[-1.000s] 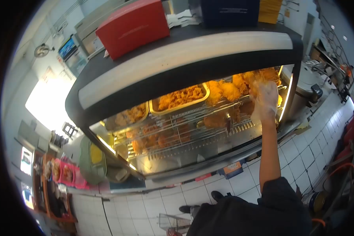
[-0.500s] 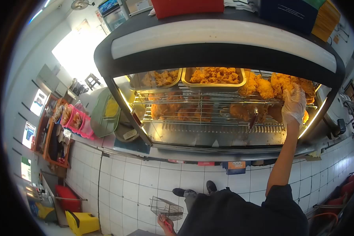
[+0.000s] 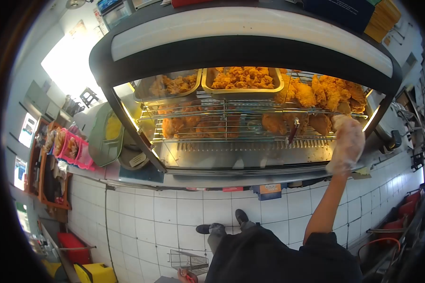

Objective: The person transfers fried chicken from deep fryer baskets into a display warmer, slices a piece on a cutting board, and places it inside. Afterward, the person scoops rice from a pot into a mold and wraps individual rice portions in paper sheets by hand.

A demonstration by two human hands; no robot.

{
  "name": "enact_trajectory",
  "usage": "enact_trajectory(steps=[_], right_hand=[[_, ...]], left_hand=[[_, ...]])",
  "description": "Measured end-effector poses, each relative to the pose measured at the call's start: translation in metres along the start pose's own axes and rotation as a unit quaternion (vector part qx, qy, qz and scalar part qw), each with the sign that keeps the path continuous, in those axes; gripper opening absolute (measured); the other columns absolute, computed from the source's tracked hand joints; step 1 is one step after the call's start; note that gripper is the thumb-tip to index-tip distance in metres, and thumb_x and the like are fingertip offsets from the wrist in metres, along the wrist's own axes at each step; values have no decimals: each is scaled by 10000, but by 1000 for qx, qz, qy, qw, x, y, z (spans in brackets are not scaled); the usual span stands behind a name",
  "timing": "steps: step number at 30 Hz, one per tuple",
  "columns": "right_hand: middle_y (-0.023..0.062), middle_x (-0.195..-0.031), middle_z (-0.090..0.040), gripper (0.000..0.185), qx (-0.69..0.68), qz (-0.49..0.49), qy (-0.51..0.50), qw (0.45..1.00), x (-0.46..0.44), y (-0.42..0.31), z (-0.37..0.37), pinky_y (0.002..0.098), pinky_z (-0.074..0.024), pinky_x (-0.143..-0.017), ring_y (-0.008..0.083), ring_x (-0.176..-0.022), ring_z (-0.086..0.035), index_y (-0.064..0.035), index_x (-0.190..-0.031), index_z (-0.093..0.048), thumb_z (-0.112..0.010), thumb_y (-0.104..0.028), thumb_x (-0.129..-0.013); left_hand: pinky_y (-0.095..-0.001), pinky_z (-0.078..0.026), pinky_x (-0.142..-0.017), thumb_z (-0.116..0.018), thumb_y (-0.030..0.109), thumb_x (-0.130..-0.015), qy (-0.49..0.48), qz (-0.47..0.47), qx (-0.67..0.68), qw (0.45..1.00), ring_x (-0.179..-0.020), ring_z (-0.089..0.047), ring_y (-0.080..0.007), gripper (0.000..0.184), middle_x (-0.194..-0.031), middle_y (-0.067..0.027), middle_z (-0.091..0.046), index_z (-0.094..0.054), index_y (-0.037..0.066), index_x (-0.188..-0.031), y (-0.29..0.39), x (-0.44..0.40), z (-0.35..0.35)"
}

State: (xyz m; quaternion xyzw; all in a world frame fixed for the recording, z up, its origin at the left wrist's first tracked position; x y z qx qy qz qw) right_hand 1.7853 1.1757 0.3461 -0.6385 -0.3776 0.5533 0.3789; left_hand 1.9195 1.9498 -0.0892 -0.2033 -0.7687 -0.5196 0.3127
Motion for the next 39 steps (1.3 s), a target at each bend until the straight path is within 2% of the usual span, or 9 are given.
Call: enact_trajectory(steps=[7,11,16,17,22,24,32,37,39], right_hand=[[139,-810,-672,338,173,-70,-511,839,218,16,-169,411,-524,-674,305,-692,-648,-3,-910,-680,-537,-310,-929],[180,-1017,-674,346,349,9,-819,456,409,51,-241,456,-504,-819,365,-928,-644,-38,-1024,-671,-495,-299,-878],[193,-1149,-636,304,171,-6,-901,399,594,100,-300,442,-492,-902,338,-1065,-611,-52,-1038,-659,-599,-272,-836],[171,-1106,-645,279,12,330,-879,344,649,143,-295,438,-493,-896,333,-1040,-611,-80,-1048,-665,-627,-239,-822],[153,-983,-699,291,209,503,-838,-25,735,281,-297,465,-520,-809,327,-955,-668,-125,-1020,-718,-520,-269,-862],[141,-820,-700,206,57,196,-975,93,728,392,-311,396,-515,-624,283,-749,-675,-105,-778,-714,-575,-254,-804],[116,-673,-639,212,107,463,-862,-177,874,287,-390,342,-484,-551,217,-624,-631,-83,-662,-650,-560,-193,-820],[83,-874,-640,140,179,555,-787,-202,1003,200,-461,315,-497,-692,227,-835,-636,-123,-975,-629,-566,-180,-864],[56,-729,-637,111,-122,685,-703,-150,1086,233,-504,334,-544,-693,212,-731,-658,-117,-851,-669,-562,-145,-854]], left_hand=[[-276,-460,-562,-575,216,-941,60,-22,108,992,-558,-476,-156,173,-674,-36,-492,-550,53,-886,2,-68,51],[-198,-420,-545,-597,184,-932,89,-81,178,977,-554,-451,-99,179,-685,-18,-471,-490,52,-880,13,-100,86],[-208,-406,-508,-517,135,-984,64,-138,207,966,-553,-415,-65,122,-680,29,-411,-525,13,-985,48,-74,99],[-204,-379,-471,-512,124,-991,133,-108,308,936,-517,-395,-53,107,-660,38,-408,-534,22,-969,45,-61,102],[-175,-269,-392,-558,136,-979,12,-59,427,902,-467,-330,-9,191,-651,77,-391,-448,122,-824,99,8,75],[-165,-273,-394,-556,147,-985,51,-105,376,919,-477,-323,1,149,-682,71,-395,-470,102,-873,121,42,64],[-145,-248,-379,-602,152,-963,149,-224,451,851,-467,-294,17,256,-734,65,-378,-461,44,-1148,197,181,38],[-139,-237,-365,-604,149,-962,209,-312,527,762,-467,-294,19,277,-749,56,-381,-458,46,-1174,226,199,13],[-153,-245,-373,-612,134,-953,266,-341,512,742,-469,-297,11,284,-763,50,-396,-458,50,-1175,241,196,5]])
Point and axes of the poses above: each hand's wrist, its own x-axis away from the middle knuckle, its own z-axis out of the back of the hand, y = z × x, the point moved 8 cm from there along -x, towards the middle knuckle
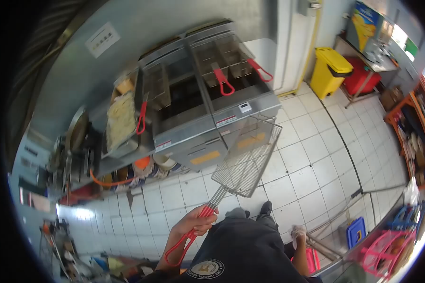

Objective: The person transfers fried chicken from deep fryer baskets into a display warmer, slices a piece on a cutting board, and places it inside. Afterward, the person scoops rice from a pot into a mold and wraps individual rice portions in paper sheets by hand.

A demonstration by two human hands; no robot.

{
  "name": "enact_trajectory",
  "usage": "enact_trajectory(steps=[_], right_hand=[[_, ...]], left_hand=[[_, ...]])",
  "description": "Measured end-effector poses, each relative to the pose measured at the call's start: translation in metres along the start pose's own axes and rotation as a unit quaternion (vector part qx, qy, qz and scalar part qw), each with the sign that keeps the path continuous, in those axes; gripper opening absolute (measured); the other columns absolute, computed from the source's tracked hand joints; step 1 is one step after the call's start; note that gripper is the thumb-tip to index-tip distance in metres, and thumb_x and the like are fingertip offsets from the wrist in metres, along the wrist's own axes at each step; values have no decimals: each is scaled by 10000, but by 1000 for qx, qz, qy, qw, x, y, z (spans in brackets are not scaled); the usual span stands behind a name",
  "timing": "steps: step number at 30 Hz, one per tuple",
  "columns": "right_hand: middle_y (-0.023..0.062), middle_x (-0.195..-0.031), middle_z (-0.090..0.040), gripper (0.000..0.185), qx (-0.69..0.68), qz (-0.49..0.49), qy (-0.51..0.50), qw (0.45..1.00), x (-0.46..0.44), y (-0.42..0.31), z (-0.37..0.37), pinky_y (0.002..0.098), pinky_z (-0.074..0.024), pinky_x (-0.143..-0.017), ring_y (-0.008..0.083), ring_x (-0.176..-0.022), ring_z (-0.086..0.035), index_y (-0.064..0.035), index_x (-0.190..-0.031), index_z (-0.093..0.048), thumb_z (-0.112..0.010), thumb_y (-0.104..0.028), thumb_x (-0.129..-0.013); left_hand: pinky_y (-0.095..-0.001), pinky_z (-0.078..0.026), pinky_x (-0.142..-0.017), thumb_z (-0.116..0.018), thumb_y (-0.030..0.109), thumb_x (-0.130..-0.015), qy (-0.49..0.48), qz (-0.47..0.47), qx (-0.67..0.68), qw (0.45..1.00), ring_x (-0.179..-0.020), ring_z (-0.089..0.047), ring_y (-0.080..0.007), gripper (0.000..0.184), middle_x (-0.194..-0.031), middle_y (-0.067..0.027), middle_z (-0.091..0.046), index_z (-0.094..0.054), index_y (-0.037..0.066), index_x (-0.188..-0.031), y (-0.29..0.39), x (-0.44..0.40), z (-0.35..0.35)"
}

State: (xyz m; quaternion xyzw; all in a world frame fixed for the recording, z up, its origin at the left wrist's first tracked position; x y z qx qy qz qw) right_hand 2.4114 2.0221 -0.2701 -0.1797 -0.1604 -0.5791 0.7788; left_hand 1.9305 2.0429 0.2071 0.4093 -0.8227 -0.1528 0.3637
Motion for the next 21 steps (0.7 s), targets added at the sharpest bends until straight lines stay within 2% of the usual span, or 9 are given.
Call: enact_trajectory(steps=[1,5,8,11,13,15,17,19,21], right_hand=[[21,-805,-595,110,241,2,180,954,-17,26,-35,338,-526,-680,180,-687,-602,-110,-925,-578,-561,-218,-915],[28,-676,-584,207,-103,-21,47,993,-52,141,-8,307,-482,-523,147,-535,-543,-86,-866,-609,-573,-280,-930],[57,-551,-552,342,-387,-58,21,920,-146,146,80,329,-427,-392,166,-417,-515,-94,-728,-618,-531,-328,-962],[68,-575,-579,307,-477,-199,-112,849,-150,98,144,342,-421,-388,192,-450,-567,-109,-755,-611,-510,-301,-973],[128,-671,-648,231,-438,-230,-165,853,-170,80,149,382,-459,-402,235,-519,-633,-94,-822,-565,-463,-229,-978],[132,-682,-640,215,-518,-247,-141,807,-184,64,145,372,-464,-402,239,-521,-644,-92,-858,-563,-480,-250,-979],[132,-741,-660,207,-485,-260,-159,820,-192,29,166,432,-507,-502,283,-643,-676,-93,-874,-577,-568,-293,-925],[132,-776,-671,247,-418,-151,-160,881,-216,14,153,462,-511,-573,297,-703,-675,-93,-895,-597,-605,-340,-880],[133,-810,-682,306,-138,74,-105,982,-247,15,107,492,-515,-643,311,-763,-674,-94,-917,-616,-641,-387,-834]], left_hand=[[-160,-248,-377,-617,126,-948,18,-24,-3,1000,-469,-298,7,288,-770,47,-403,-458,52,-1176,-5,3,-9],[-148,-262,-371,-615,41,-913,172,-86,29,981,-459,-314,11,317,-779,31,-427,-460,37,-1190,-15,22,-21],[-157,-274,-387,-593,-12,-888,215,-139,56,965,-474,-328,8,332,-789,32,-423,-461,52,-1186,1,27,-29],[-184,-302,-406,-593,27,-900,245,-188,32,951,-482,-333,-15,297,-770,36,-412,-465,74,-1164,23,19,-32],[-189,-319,-404,-601,30,-893,241,-214,31,946,-479,-339,-16,309,-764,34,-414,-465,72,-1168,47,14,-30],[-194,-334,-403,-605,30,-889,230,-240,23,943,-477,-345,-16,320,-761,32,-417,-464,69,-1173,76,4,-19],[-198,-347,-402,-605,28,-887,213,-268,4,940,-475,-350,-17,330,-762,30,-420,-462,66,-1182,114,-11,-4],[-184,-323,-405,-612,31,-904,194,-289,46,936,-479,-346,-8,309,-776,36,-445,-488,69,-1185,150,-30,21],[-176,-312,-409,-617,41,-917,187,-303,90,930,-483,-342,-2,286,-790,38,-468,-507,73,-1178,196,-52,52]])
Point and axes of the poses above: each hand's wrist, its own x-axis away from the middle knuckle, its own z-axis out of the back of the hand, y = z × x, the point moved 8 cm from there along -x, towards the middle knuckle
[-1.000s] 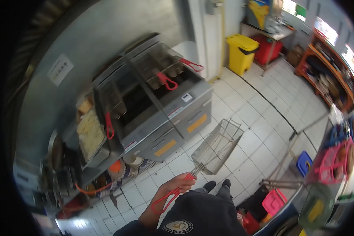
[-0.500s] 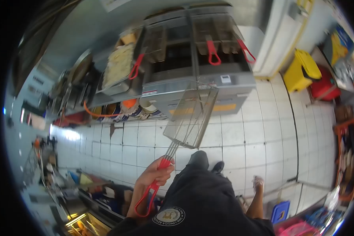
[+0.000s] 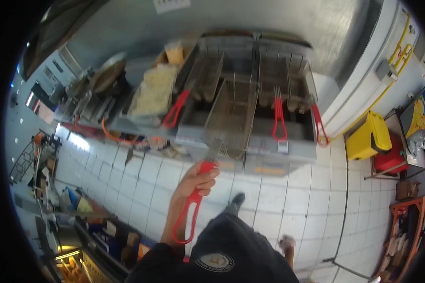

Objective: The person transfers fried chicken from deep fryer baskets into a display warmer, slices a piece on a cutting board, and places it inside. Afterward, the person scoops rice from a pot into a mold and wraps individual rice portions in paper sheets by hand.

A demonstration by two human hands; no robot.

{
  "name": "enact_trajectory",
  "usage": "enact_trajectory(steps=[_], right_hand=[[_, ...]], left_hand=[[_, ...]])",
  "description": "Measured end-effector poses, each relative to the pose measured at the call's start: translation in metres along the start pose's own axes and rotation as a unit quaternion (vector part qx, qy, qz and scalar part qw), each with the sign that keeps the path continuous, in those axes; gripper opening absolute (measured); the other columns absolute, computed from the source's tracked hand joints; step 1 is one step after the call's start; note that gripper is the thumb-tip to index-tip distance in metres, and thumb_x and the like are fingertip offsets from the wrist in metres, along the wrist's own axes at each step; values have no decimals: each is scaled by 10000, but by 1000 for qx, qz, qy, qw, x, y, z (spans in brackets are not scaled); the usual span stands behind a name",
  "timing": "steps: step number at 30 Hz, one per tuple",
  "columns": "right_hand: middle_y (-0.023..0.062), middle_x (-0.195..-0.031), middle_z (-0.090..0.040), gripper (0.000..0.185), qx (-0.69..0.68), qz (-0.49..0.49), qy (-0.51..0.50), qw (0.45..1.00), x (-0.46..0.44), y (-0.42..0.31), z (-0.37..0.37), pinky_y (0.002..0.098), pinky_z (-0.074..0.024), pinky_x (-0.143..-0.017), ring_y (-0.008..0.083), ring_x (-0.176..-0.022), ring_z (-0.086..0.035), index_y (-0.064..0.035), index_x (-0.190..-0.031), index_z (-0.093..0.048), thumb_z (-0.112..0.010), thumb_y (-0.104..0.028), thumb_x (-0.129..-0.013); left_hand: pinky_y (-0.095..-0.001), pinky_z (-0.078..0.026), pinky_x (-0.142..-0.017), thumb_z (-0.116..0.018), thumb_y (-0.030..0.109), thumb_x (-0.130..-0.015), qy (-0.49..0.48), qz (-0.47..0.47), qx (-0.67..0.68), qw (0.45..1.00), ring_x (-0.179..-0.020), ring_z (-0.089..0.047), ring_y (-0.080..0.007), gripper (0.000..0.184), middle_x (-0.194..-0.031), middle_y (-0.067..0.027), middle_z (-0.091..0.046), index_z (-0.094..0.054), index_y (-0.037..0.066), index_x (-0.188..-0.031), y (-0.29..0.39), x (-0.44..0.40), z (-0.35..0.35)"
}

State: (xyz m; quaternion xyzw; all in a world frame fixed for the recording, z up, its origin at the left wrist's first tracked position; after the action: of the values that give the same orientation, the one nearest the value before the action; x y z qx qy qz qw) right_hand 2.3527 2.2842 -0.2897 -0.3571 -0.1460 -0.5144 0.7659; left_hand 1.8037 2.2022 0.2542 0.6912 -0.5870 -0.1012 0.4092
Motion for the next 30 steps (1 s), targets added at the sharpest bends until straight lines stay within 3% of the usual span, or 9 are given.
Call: enact_trajectory(steps=[1,2,3,4,6,15,19,30], right_hand=[[133,-827,-688,339,87,26,6,996,-18,17,-27,507,-517,-679,318,-793,-674,-94,-928,-626,-660,-411,-811],[144,-829,-681,276,-282,-168,-26,944,6,-9,-4,457,-512,-548,294,-664,-669,-60,-970,-631,-583,-319,-888],[161,-825,-678,273,-414,-298,10,860,23,-27,5,429,-507,-513,288,-615,-658,-46,-992,-628,-538,-294,-920],[178,-821,-674,277,-529,-418,41,737,38,-40,3,402,-501,-478,283,-567,-647,-32,-1014,-624,-493,-268,-952],[173,-903,-694,338,-538,-469,85,696,57,-53,-2,476,-533,-664,287,-801,-690,-11,-1010,-622,-493,-320,-969],[168,-943,-684,332,-508,-398,77,760,58,-134,69,471,-525,-695,289,-835,-680,-17,-1038,-616,-499,-318,-961],[166,-961,-679,331,-500,-379,88,774,58,-146,95,469,-522,-709,291,-851,-676,-19,-1050,-614,-502,-317,-957],[160,-1009,-666,333,-471,-336,126,806,63,-162,147,463,-513,-746,294,-893,-664,-26,-1084,-607,-510,-314,-947]], left_hand=[[-147,-308,-386,-580,52,-948,-11,-12,15,1000,-494,-343,14,265,-802,20,-466,-522,25,-1205,11,-28,5],[-147,-313,-391,-581,59,-953,-35,-11,15,999,-495,-346,13,218,-804,23,-468,-545,37,-1166,21,-56,8],[-145,-306,-396,-587,67,-954,-30,-18,10,999,-496,-347,13,187,-798,29,-467,-553,46,-1137,32,-84,9],[-143,-299,-401,-592,75,-955,-27,-20,8,999,-497,-347,14,157,-792,34,-467,-560,55,-1108,42,-108,8],[-142,-288,-406,-599,84,-954,-2,-26,-40,999,-502,-350,17,126,-776,46,-460,-562,67,-1073,61,-152,5],[-168,-288,-451,-689,104,-882,-36,-70,-11,997,-524,-362,12,133,-710,81,-444,-558,105,-903,125,-289,23],[-161,-291,-435,-694,129,-896,-54,-52,-28,997,-512,-350,19,196,-713,84,-437,-508,137,-836,137,-304,28],[-151,-301,-419,-669,211,-933,-49,-48,-8,998,-504,-326,19,204,-682,92,-370,-484,158,-868,136,-312,50]])
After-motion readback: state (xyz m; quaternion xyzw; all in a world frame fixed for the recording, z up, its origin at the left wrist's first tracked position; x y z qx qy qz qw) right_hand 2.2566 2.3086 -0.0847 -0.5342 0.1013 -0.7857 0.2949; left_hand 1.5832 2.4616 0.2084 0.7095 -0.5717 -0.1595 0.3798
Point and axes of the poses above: each hand's wrist, its own x-axis away from the middle knuckle, its own z-axis out of the back of the hand, y = z × x, the point moved 8 cm from there along -x, towards the middle knuckle
